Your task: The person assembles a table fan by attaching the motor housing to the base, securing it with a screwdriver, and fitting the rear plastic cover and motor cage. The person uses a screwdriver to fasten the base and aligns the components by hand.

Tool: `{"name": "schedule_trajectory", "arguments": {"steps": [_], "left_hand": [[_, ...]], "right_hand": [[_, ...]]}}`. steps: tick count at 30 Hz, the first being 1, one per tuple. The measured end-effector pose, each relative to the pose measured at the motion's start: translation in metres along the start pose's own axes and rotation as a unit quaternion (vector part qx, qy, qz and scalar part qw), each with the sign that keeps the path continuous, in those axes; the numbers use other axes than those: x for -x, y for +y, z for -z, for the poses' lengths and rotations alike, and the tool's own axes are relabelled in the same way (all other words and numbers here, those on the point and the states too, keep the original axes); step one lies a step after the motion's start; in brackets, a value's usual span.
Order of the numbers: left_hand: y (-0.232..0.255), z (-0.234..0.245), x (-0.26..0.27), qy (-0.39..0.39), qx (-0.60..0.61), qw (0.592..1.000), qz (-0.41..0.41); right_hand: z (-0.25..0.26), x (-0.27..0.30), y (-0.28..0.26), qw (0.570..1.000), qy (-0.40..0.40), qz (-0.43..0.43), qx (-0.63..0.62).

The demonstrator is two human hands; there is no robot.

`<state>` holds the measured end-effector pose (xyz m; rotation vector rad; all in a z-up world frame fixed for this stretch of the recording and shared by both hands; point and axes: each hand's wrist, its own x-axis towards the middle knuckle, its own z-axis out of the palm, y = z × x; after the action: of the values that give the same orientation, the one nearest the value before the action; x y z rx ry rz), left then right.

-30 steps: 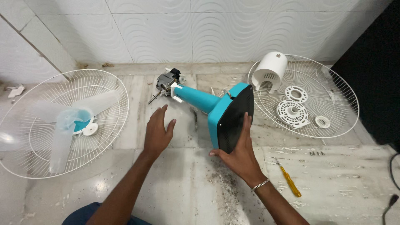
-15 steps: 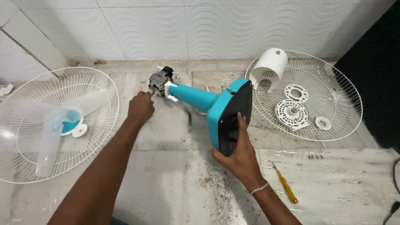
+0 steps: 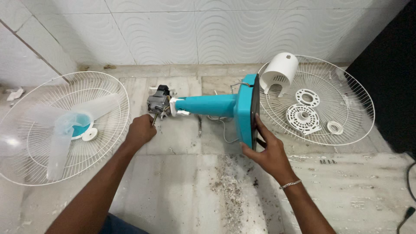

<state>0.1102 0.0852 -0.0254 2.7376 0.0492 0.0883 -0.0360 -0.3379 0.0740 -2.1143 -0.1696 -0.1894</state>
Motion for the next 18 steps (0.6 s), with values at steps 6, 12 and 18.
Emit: {"name": "schedule_trajectory", "arguments": {"steps": [6,12,18], "left_hand": [[0.010,0.001,0.052,-0.002,0.112,0.993,0.042],[0.014,-0.004,0.096,-0.015,0.221,0.970,0.100],[0.013,-0.006,0.114,-0.015,0.265,0.960,0.091]], "right_hand": [[0.009,0.001,0.015,0.998,0.046,-0.031,0.043],[0.009,0.006,0.025,0.990,0.093,-0.008,0.105],[0.010,0.014,0.019,0.985,0.083,-0.025,0.152]]}}
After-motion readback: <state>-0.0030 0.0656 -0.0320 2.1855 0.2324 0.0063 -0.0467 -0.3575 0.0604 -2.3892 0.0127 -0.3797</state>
